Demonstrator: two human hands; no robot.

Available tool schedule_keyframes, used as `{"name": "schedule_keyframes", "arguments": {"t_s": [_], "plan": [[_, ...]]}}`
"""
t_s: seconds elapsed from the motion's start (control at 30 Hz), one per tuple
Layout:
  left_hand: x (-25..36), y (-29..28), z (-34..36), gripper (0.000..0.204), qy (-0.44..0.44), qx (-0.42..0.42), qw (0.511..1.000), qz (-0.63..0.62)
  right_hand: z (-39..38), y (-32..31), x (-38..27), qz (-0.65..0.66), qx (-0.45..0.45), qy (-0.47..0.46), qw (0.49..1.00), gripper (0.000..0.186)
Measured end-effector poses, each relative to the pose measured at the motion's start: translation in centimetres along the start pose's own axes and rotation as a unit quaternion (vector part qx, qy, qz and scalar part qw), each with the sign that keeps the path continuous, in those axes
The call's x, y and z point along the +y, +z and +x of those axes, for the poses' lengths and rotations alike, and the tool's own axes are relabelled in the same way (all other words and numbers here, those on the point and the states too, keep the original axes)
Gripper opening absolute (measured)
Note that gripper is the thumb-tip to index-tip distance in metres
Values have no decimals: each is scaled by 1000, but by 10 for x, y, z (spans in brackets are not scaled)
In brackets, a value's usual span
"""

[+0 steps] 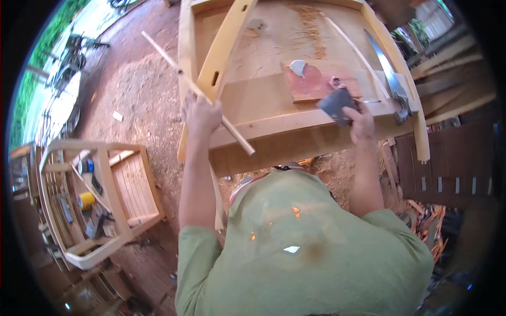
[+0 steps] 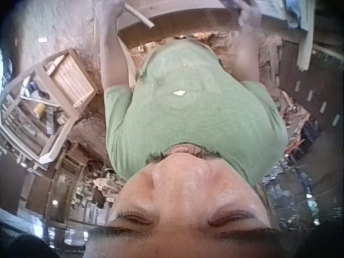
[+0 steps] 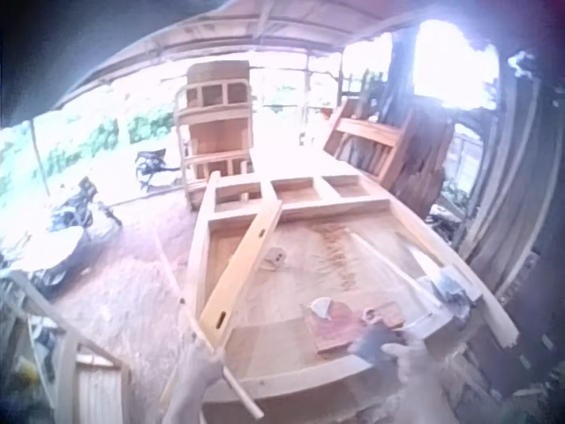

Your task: The person constructs a wooden furniture piece by hand-fitting wooden joints, sawing a piece of wood, and sanding the edges with a sanding block.

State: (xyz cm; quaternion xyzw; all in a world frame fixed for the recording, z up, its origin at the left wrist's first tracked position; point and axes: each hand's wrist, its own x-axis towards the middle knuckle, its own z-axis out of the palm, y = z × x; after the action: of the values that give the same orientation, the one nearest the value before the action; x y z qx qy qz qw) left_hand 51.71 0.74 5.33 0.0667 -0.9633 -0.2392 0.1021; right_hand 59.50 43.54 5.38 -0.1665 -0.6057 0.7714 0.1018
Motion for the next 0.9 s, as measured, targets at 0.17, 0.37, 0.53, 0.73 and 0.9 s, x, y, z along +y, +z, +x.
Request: {"name": "schedule_keyframes", "arguments": {"t_s": [0.17, 0.37, 0.53, 0.73, 0.9], "plan": [[-8, 0, 27, 54, -60, -109, 990, 66, -20, 26, -26, 166, -54, 41, 984, 33], [3, -15, 22, 54, -35, -126, 987, 94, -78, 123, -24, -247, -432, -58, 865, 28], [6, -19, 20, 59, -48, -146, 985, 84, -93, 167, -28, -416, -486, -183, 747, 33], [1, -10, 21, 49, -51, -130, 988, 63, -95, 173, -20, -462, -495, -237, 697, 36], [-3, 4, 25, 44, -47, -38, 996, 65, -111, 166, 1, -447, -456, -309, 705, 38]]}}
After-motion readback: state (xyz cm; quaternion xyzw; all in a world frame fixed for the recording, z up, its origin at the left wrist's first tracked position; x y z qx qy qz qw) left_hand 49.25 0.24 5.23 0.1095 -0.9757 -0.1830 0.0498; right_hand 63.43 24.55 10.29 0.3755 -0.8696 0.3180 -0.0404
